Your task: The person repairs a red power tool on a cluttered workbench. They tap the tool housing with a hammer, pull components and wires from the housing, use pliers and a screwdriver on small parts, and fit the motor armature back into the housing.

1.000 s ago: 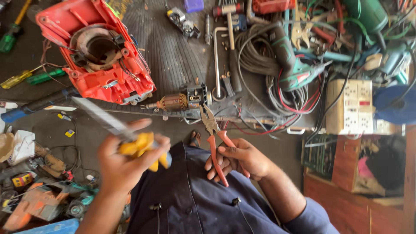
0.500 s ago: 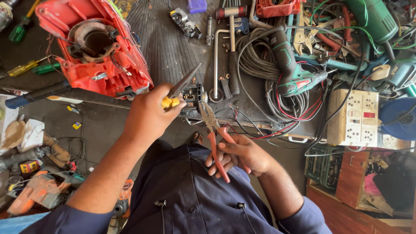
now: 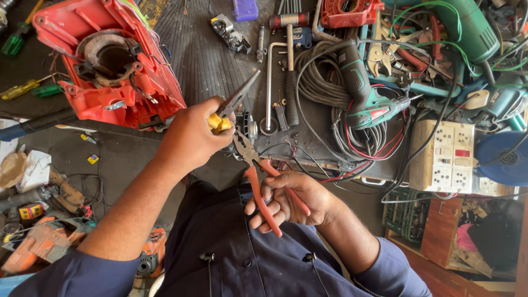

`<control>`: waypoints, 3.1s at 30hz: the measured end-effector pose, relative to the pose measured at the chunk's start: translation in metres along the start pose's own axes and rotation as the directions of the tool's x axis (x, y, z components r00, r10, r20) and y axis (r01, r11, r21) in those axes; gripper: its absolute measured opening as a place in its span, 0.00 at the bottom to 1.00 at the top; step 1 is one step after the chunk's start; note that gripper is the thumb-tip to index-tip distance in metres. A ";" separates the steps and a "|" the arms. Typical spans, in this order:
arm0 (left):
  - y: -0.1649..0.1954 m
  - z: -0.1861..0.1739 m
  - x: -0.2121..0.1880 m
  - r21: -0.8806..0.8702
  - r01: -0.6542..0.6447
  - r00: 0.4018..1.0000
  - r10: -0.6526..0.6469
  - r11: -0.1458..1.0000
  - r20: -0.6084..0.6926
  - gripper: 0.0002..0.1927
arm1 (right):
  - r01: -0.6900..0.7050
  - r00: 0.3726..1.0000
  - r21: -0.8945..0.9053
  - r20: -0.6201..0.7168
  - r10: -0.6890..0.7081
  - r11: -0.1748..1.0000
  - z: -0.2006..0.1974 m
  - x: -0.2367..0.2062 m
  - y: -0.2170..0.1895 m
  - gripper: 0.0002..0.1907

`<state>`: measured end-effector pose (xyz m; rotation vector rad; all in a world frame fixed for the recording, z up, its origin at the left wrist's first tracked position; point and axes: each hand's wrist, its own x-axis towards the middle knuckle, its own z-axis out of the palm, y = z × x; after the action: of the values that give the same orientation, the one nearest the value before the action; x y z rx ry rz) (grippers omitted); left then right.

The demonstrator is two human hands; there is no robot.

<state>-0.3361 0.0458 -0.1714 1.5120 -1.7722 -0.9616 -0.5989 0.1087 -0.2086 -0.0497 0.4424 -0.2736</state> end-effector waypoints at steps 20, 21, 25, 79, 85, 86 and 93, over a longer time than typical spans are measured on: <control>-0.017 -0.006 0.010 -0.149 0.047 0.996 -0.036 0.988 0.078 0.11 | -0.013 0.994 0.138 -0.106 0.028 0.990 0.020 -0.003 -0.012 0.21; -0.017 -0.006 0.010 -0.159 0.049 0.996 -0.036 0.986 0.083 0.11 | -0.015 0.993 0.138 -0.112 0.031 0.990 0.021 -0.003 -0.012 0.21; -0.019 -0.006 0.009 -0.183 0.072 0.993 -0.053 0.980 0.107 0.11 | 0.002 0.997 0.115 -0.076 0.007 0.993 0.022 -0.002 -0.011 0.21; -0.029 -0.004 -0.079 0.768 -0.107 0.932 0.332 0.631 -0.143 0.24 | 0.147 0.973 -0.189 -0.149 -0.177 0.971 0.044 0.006 0.045 0.17; -0.016 0.000 -0.078 0.803 -0.136 0.944 0.321 0.581 -0.073 0.23 | 0.154 0.968 -0.220 -0.160 -0.191 0.963 0.044 0.007 0.050 0.17; -0.015 0.000 -0.077 0.813 -0.134 0.951 0.303 0.567 -0.055 0.23 | 0.157 0.968 -0.219 -0.161 -0.194 0.963 0.044 0.006 0.050 0.17; -0.013 -0.004 -0.074 0.881 -0.183 0.958 0.281 0.436 0.061 0.18 | 0.158 0.970 -0.214 -0.150 -0.192 0.964 0.041 0.003 0.053 0.17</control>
<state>-0.3139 0.1176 -0.1797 1.7252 -2.4915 0.3210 -0.5649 0.1580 -0.1783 -0.2661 0.6354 -0.4089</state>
